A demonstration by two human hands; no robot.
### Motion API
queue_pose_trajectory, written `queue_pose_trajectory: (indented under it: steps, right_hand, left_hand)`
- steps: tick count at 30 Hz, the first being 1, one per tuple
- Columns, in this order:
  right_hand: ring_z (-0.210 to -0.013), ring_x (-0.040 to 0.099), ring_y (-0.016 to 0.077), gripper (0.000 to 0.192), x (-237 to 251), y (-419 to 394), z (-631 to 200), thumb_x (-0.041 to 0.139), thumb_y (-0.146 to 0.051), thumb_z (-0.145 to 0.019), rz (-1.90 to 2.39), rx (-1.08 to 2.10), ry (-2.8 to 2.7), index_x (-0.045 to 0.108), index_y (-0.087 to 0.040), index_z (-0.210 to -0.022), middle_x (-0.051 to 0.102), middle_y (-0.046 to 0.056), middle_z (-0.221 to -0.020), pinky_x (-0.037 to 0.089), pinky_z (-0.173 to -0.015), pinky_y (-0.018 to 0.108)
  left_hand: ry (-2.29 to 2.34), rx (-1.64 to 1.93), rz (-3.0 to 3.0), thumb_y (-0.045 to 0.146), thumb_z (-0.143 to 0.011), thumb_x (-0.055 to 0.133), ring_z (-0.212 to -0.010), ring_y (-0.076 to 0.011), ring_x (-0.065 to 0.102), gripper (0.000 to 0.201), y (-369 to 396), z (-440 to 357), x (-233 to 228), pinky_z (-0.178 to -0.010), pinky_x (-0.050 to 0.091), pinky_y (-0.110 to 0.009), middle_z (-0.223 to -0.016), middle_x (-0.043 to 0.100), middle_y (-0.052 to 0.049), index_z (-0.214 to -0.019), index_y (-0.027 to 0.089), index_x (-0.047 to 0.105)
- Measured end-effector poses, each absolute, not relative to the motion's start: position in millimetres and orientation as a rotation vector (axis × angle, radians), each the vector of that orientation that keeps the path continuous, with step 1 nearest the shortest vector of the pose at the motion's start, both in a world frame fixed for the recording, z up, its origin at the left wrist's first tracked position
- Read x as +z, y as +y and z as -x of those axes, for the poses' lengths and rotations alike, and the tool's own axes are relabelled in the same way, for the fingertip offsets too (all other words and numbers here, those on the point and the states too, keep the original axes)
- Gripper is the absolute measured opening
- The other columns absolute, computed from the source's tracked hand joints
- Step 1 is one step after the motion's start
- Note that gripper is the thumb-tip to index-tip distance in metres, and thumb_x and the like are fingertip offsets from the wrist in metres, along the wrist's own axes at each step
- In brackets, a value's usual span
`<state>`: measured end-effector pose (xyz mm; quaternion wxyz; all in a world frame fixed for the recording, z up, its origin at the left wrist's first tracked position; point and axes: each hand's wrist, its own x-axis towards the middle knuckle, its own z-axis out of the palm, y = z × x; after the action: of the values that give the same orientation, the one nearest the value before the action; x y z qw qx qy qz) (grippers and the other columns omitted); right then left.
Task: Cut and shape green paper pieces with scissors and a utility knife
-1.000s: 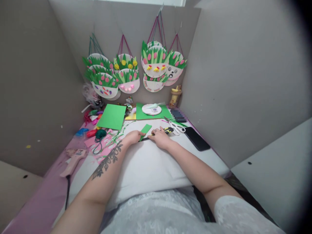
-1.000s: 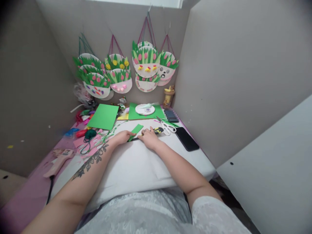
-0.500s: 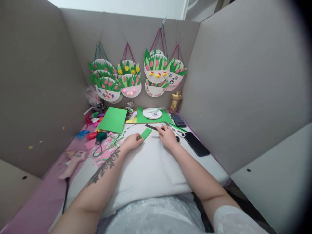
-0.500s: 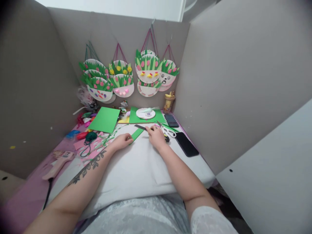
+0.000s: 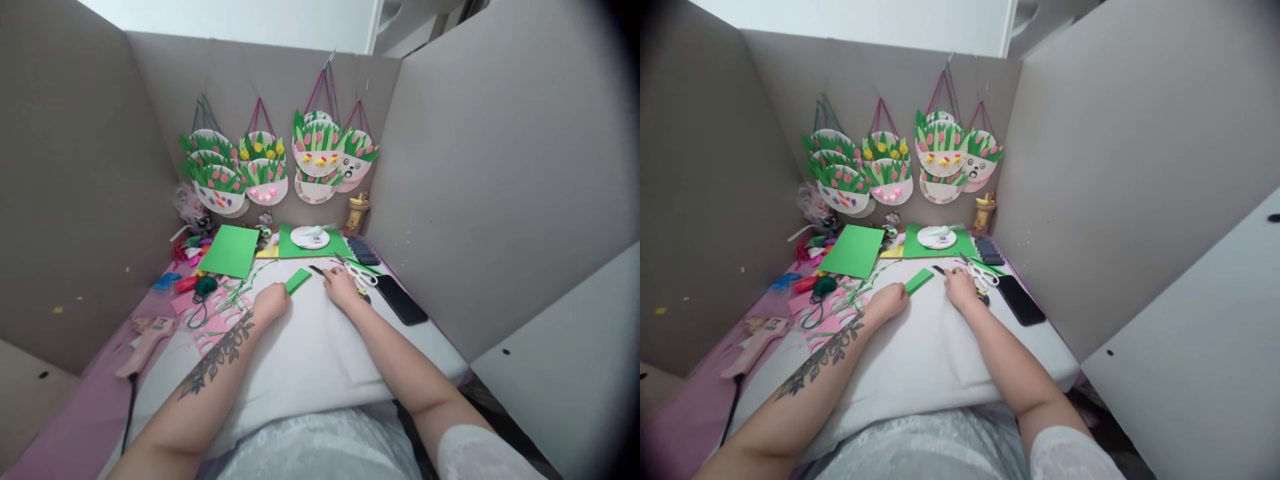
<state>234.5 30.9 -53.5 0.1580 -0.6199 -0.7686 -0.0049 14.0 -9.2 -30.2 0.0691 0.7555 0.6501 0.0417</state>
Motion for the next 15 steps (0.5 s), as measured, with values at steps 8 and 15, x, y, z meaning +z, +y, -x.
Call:
queue_pose_trajectory:
  steps: [8,15]
  right_hand:
    - [-0.096,0.055,0.0203,0.037,-56,28,-227,0.052,-0.026,-0.083,1.224,0.336,-1.929,0.059,-0.017,-0.118,0.060,0.010,-0.109,0.043,-0.087,0.034]
    - [-0.073,0.055,0.0170,0.017,-52,28,-232,0.054,-0.027,-0.078,1.104,0.456,-1.794,0.064,-0.018,-0.068,0.060,0.004,-0.073,0.044,-0.071,0.029]
  left_hand:
    - [1.916,0.315,-2.479,0.025,-0.093,0.034,-0.092,-0.0221,0.059,0.026,-13,-16,-22,-0.078,0.042,-0.032,-0.101,0.061,-0.012,-0.102,0.016,0.056]
    - [2.033,0.633,-2.292,0.031,-0.092,0.039,-0.093,-0.0214,0.057,0.023,-5,4,-17,-0.081,0.041,-0.030,-0.099,0.060,-0.010,-0.092,0.017,0.058]
